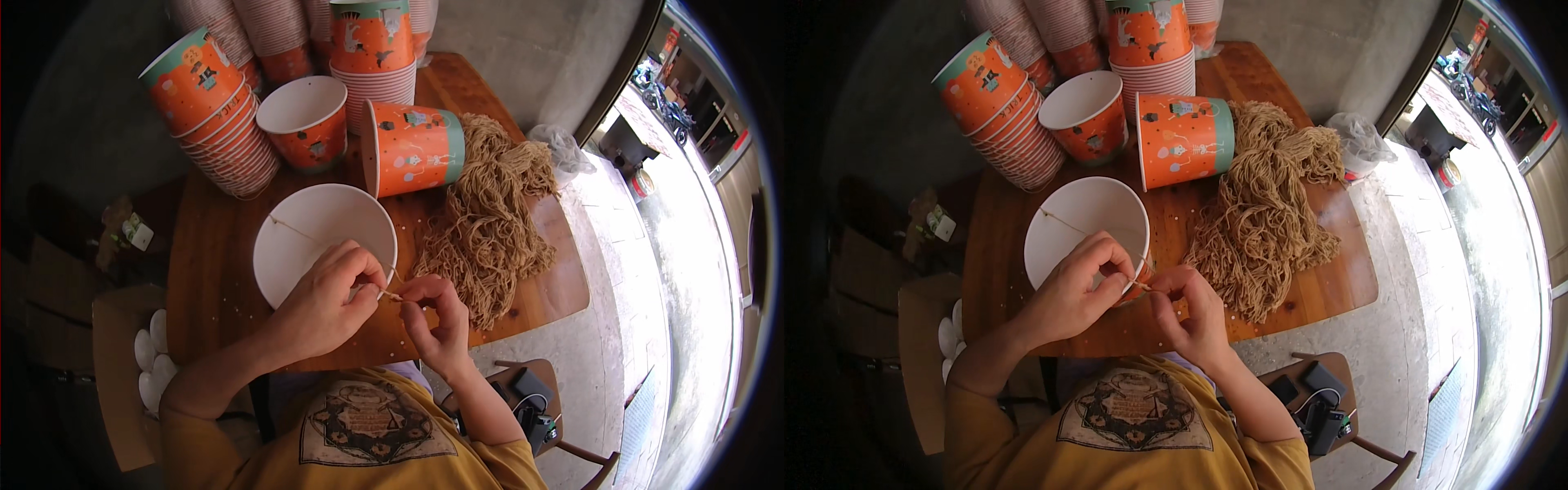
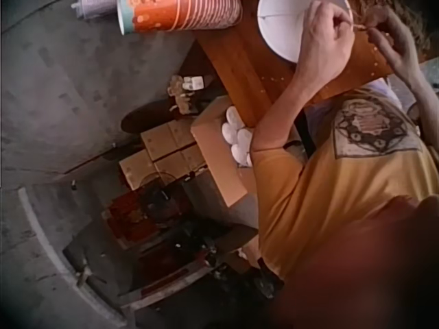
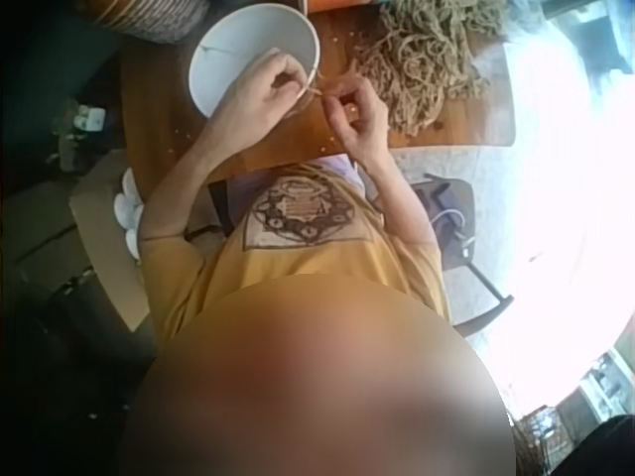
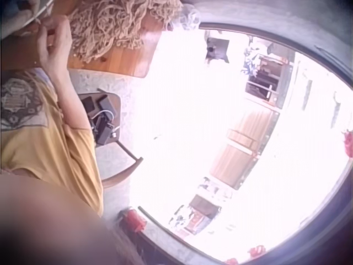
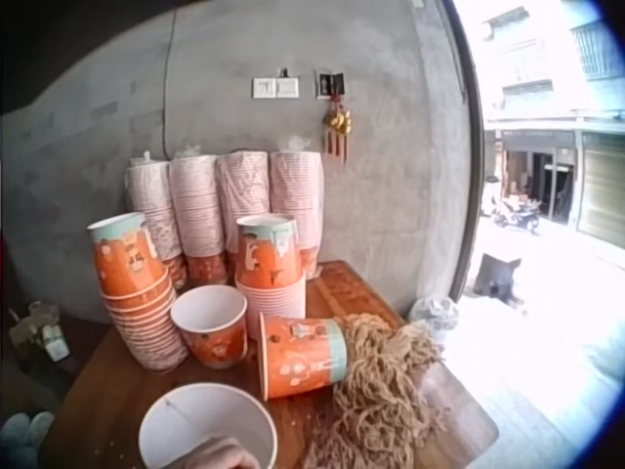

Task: Threading and tying loops of string onto paper cups for packaging or display.

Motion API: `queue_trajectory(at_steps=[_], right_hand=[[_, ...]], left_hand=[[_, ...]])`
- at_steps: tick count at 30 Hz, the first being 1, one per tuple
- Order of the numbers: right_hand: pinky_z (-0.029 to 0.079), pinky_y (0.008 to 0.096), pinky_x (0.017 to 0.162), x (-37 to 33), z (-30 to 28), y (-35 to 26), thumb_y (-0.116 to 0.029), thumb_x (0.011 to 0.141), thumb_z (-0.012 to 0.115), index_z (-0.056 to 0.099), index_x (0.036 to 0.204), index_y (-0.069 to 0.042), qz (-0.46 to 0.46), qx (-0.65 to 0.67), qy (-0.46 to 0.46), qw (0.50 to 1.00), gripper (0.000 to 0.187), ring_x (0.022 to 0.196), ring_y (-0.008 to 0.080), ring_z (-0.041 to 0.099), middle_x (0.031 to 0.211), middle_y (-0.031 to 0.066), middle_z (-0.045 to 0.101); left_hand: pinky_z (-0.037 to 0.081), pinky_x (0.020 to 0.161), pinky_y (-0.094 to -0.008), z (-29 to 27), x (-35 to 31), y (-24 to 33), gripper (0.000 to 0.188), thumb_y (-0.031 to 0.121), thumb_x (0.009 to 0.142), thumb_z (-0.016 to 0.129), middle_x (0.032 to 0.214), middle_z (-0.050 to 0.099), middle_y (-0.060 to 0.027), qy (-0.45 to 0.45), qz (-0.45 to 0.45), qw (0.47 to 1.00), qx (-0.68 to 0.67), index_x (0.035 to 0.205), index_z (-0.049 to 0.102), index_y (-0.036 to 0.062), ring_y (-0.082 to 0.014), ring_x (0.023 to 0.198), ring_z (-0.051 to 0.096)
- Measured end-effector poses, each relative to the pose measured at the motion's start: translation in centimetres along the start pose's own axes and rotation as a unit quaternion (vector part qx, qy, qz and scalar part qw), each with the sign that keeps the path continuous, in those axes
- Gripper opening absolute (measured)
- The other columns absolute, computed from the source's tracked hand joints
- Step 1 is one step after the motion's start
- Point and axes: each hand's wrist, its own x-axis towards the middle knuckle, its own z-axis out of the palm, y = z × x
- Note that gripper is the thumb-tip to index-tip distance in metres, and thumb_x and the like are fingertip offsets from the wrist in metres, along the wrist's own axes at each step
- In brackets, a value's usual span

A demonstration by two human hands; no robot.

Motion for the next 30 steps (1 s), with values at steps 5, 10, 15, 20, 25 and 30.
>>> queue_trajectory(at_steps=[5,10,15,20,25,30], right_hand=[[0.049,0.0289,0.065,0.6,0.3,-1.1,0.002,0.082,0.067,0.056,0.101,-0.003,-0.006,0.007,0.010,1.000,0.022,0.074,0.0178,0.059,0.087,0.0082,0.060],[0.042,0.0339,0.058,1.5,0.5,-1.9,-0.004,0.073,0.078,0.059,0.100,-0.008,-0.100,-0.202,-0.005,0.974,0.033,0.067,0.0227,0.051,0.080,0.0048,0.056],[0.042,0.0355,0.058,1.3,0.8,-1.3,-0.003,0.073,0.078,0.060,0.096,-0.009,-0.101,-0.236,0.020,0.966,0.030,0.068,0.0246,0.050,0.080,0.0047,0.055],[0.043,0.0356,0.060,1.3,0.4,-1.5,-0.002,0.072,0.077,0.060,0.094,-0.009,-0.106,-0.267,0.019,0.958,0.028,0.070,0.0254,0.051,0.080,0.0053,0.054],[0.045,0.0365,0.063,0.9,0.0,-1.0,-0.002,0.072,0.077,0.058,0.097,-0.008,-0.117,-0.271,0.007,0.955,0.032,0.074,0.0271,0.053,0.082,0.0065,0.054],[0.046,0.0365,0.066,0.8,-0.2,-1.6,-0.002,0.072,0.076,0.056,0.101,-0.007,-0.086,-0.236,0.003,0.968,0.035,0.077,0.0277,0.054,0.083,0.0073,0.055]], left_hand=[[0.047,0.073,-0.0349,-0.1,0.0,-0.1,0.009,-0.003,0.086,0.055,0.095,0.054,-0.0104,-0.001,-0.005,1.000,-0.012,0.093,0.053,0.0016,-0.0247,0.089,0.056],[0.047,0.073,-0.0347,0.0,-0.1,0.0,0.009,-0.003,0.086,0.055,0.095,0.054,-0.0108,0.004,0.004,1.000,0.002,0.093,0.053,0.0013,-0.0251,0.087,0.056],[0.047,0.074,-0.0356,0.2,-0.1,0.0,0.007,-0.002,0.087,0.056,0.095,0.054,-0.0112,0.009,-0.002,1.000,-0.004,0.093,0.054,0.0015,-0.0261,0.088,0.057],[0.047,0.074,-0.0371,-0.1,-0.2,-0.1,0.006,-0.001,0.088,0.056,0.094,0.054,-0.0122,0.017,0.034,0.998,0.043,0.092,0.053,0.0018,-0.0286,0.088,0.057],[0.047,0.074,-0.0376,0.0,-0.3,-0.1,0.006,-0.001,0.088,0.056,0.093,0.054,-0.0120,0.034,0.042,0.997,0.049,0.092,0.053,0.0018,-0.0292,0.087,0.057],[0.047,0.075,-0.0367,-0.2,-0.3,-0.1,0.006,-0.001,0.088,0.056,0.092,0.054,-0.0115,0.035,0.033,0.998,0.036,0.092,0.053,0.0015,-0.0282,0.087,0.057]])
